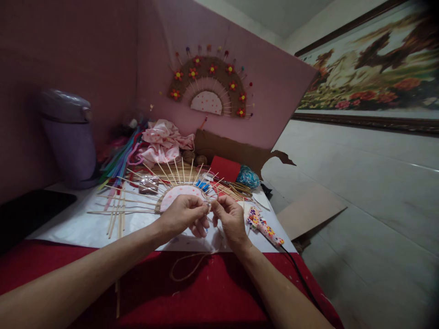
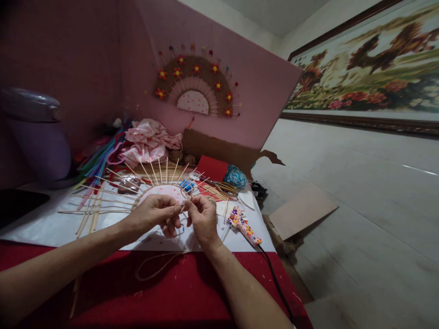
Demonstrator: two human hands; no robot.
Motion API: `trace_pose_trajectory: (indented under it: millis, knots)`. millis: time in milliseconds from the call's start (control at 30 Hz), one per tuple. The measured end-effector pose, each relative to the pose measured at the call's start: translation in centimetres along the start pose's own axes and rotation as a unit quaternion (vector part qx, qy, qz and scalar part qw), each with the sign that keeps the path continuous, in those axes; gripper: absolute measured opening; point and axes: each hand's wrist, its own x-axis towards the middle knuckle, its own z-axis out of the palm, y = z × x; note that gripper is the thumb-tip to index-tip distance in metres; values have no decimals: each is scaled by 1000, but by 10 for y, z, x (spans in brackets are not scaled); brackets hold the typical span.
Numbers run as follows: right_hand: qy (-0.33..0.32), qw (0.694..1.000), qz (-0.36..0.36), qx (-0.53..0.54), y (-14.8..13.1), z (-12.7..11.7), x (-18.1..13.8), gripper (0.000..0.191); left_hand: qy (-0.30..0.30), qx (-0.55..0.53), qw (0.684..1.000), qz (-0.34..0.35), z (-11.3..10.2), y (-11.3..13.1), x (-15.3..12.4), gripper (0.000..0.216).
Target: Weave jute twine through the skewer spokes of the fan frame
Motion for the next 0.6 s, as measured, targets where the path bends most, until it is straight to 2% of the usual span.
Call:
trace_pose_trajectory:
  millis: [600]
  knots:
    - [-2,1000,-10,-13,-1,1,-1,23,12,6,1000,-1,0,3,-1,25]
